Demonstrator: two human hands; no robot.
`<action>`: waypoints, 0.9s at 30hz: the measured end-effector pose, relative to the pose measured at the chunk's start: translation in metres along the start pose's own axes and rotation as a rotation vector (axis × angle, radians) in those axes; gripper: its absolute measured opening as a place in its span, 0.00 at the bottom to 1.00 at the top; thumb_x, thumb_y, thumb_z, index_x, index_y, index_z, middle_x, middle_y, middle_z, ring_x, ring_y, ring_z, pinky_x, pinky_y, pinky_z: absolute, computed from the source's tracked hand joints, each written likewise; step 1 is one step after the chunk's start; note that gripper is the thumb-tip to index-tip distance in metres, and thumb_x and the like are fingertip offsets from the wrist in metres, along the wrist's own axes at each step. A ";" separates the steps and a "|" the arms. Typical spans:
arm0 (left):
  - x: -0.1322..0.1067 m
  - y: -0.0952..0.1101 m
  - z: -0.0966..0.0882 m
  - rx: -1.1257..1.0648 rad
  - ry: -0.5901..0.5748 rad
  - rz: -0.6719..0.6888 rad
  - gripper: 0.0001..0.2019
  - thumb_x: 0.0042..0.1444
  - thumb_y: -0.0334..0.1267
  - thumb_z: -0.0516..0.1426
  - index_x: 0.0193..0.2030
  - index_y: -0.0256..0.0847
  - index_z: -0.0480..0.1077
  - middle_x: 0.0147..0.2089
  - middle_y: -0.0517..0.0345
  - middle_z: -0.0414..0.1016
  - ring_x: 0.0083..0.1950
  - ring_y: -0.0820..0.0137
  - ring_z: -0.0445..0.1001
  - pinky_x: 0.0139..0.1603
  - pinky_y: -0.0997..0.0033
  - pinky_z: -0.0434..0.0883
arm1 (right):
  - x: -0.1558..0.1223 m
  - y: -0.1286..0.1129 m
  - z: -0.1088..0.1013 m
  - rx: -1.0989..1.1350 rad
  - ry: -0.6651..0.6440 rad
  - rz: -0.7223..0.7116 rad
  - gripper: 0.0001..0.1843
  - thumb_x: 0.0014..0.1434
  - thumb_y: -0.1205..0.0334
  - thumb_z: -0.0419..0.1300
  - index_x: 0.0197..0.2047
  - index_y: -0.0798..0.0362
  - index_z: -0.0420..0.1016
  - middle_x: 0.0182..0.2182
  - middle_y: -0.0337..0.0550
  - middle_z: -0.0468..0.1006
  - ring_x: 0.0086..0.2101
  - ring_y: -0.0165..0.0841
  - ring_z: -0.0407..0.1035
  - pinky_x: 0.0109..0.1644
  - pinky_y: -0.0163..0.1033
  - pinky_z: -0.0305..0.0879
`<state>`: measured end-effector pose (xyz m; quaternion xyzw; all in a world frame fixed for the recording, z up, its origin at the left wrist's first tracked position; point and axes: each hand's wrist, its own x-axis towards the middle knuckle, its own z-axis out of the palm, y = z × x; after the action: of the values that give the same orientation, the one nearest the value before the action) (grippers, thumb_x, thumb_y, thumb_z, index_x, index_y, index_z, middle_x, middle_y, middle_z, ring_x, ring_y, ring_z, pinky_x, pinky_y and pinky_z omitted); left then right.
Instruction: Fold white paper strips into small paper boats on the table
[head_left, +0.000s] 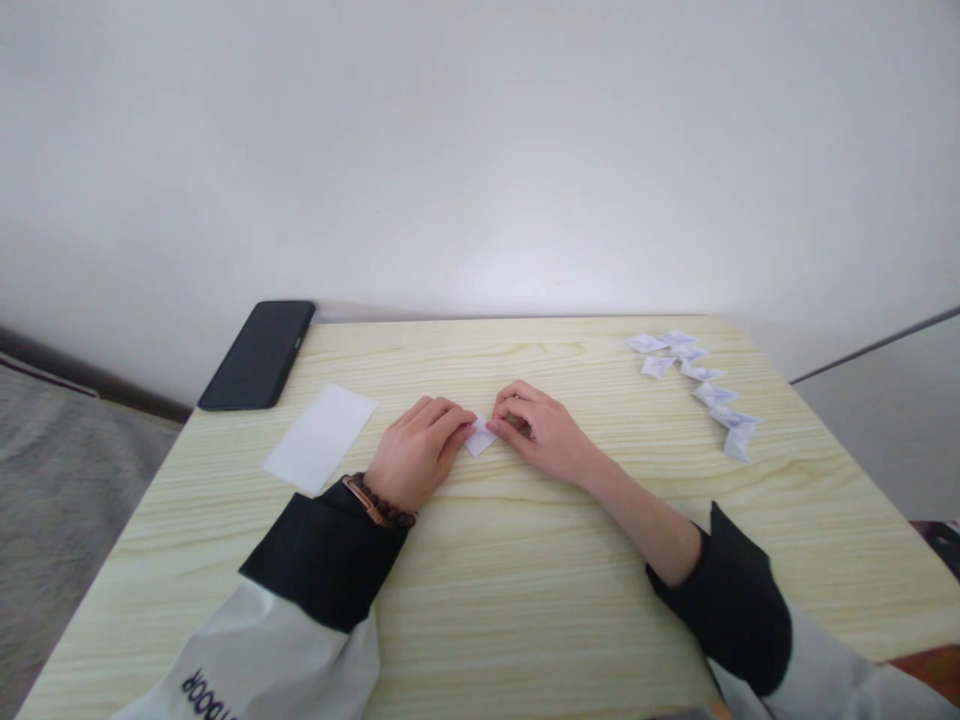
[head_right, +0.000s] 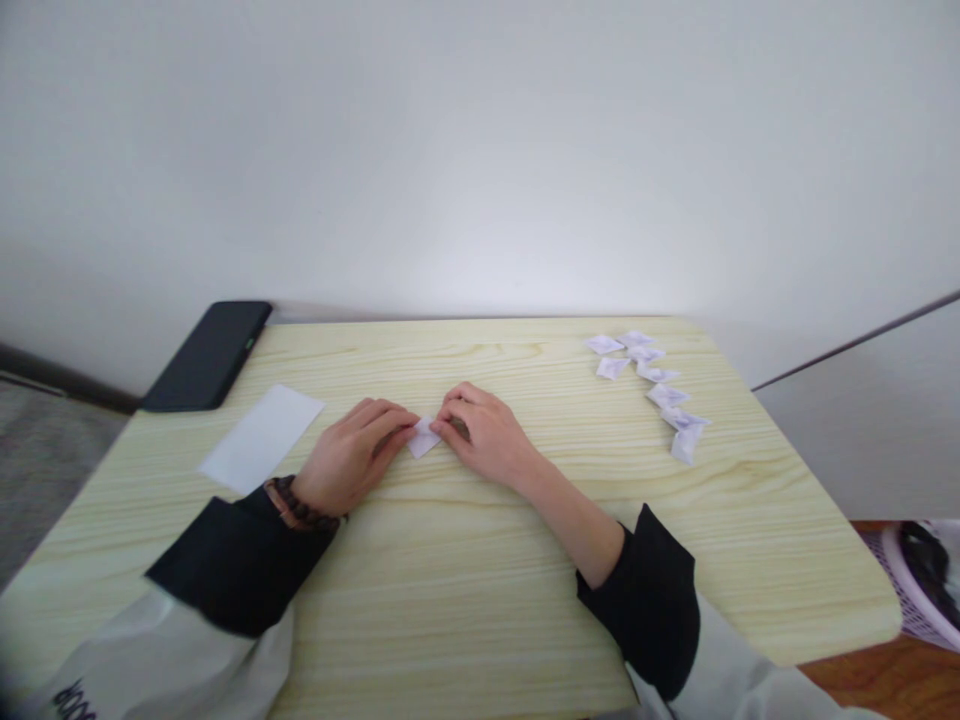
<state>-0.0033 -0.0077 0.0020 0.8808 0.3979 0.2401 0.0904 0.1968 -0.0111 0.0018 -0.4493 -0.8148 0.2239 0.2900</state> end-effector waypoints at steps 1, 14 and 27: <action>0.000 -0.001 0.001 -0.018 0.014 -0.003 0.09 0.63 0.36 0.49 0.41 0.39 0.70 0.38 0.54 0.74 0.40 0.66 0.69 0.43 0.65 0.69 | 0.000 0.000 0.000 0.003 0.006 -0.002 0.08 0.62 0.62 0.55 0.33 0.54 0.70 0.37 0.43 0.72 0.33 0.29 0.65 0.38 0.35 0.61; 0.000 -0.001 0.004 -0.120 0.038 -0.156 0.11 0.60 0.38 0.51 0.44 0.38 0.72 0.36 0.54 0.77 0.39 0.65 0.73 0.41 0.65 0.71 | 0.002 0.000 0.003 0.023 0.050 0.081 0.08 0.61 0.61 0.57 0.34 0.53 0.75 0.27 0.39 0.71 0.28 0.28 0.63 0.34 0.34 0.59; 0.000 0.004 0.003 -0.058 0.021 -0.194 0.08 0.59 0.36 0.52 0.41 0.38 0.70 0.34 0.54 0.74 0.40 0.63 0.68 0.42 0.61 0.67 | 0.003 -0.003 0.005 0.036 0.080 0.135 0.04 0.58 0.63 0.59 0.33 0.53 0.74 0.26 0.37 0.70 0.28 0.28 0.63 0.34 0.34 0.58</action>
<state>0.0008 -0.0101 0.0007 0.8325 0.4753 0.2509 0.1344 0.1903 -0.0104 0.0006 -0.5064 -0.7663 0.2396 0.3145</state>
